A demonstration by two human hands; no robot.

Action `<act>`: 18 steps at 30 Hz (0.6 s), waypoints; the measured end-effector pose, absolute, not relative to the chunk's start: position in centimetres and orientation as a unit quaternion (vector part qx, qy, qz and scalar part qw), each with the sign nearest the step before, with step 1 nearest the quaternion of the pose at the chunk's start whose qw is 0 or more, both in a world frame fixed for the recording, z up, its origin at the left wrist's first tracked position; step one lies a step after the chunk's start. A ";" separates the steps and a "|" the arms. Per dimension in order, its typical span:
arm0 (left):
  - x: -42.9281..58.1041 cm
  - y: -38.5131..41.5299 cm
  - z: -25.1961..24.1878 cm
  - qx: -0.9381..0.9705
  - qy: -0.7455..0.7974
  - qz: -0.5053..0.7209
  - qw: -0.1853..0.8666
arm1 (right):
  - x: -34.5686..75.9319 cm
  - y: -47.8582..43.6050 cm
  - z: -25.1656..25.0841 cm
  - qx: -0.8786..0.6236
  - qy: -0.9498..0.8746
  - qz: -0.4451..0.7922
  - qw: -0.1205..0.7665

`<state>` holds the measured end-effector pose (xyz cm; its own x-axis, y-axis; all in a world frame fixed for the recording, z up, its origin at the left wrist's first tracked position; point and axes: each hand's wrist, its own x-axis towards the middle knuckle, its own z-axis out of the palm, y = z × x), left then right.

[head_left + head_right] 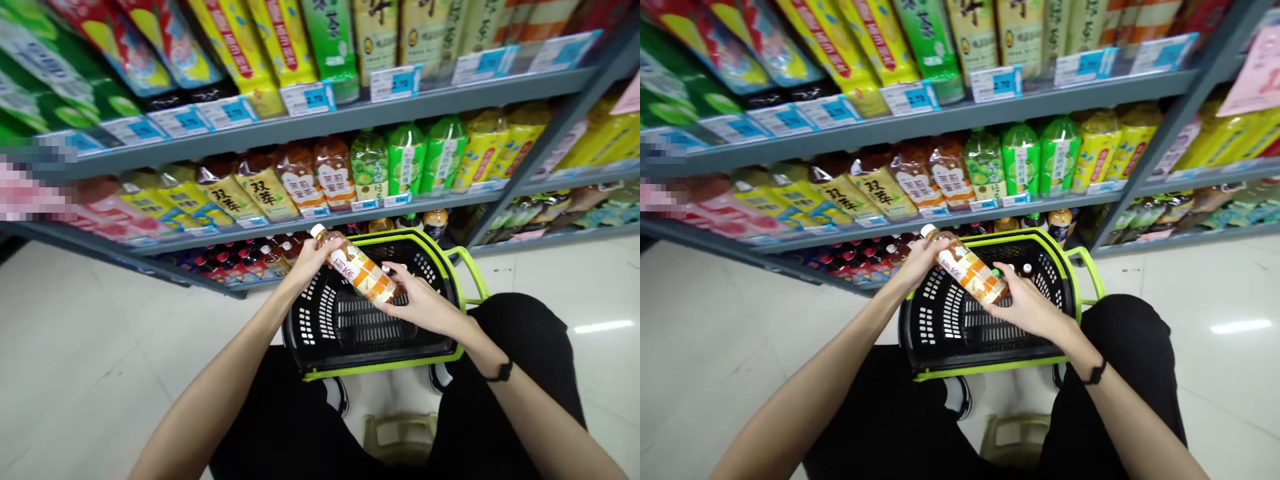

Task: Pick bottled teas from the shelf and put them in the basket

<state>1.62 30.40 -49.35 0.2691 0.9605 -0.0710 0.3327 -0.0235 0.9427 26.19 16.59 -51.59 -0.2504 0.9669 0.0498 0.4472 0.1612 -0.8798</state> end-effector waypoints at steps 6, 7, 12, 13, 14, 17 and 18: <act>8.1 27.5 -57.0 0.732 0.531 0.200 0.376 | 31.2 17.7 -49.1 -0.673 -0.710 0.200 0.055; 9.3 27.1 -58.5 0.741 0.540 0.174 0.359 | 31.8 17.7 -48.8 -0.682 -0.698 0.218 0.015; 15.3 26.6 -65.8 0.722 0.608 0.044 0.326 | 33.3 17.1 -48.7 -0.677 -0.669 0.303 -0.045; 16.3 26.8 -67.0 0.708 0.625 0.022 0.327 | 33.5 17.0 -48.7 -0.676 -0.667 0.309 -0.043; 17.3 27.0 -68.0 0.693 0.642 0.002 0.328 | 33.7 16.8 -48.6 -0.676 -0.666 0.312 -0.039; 19.6 27.4 -70.1 0.655 0.679 -0.029 0.330 | 34.4 16.5 -48.2 -0.679 -0.661 0.317 -0.027; 20.2 27.5 -70.5 0.647 0.686 -0.031 0.331 | 34.7 16.4 -48.1 -0.680 -0.659 0.320 -0.025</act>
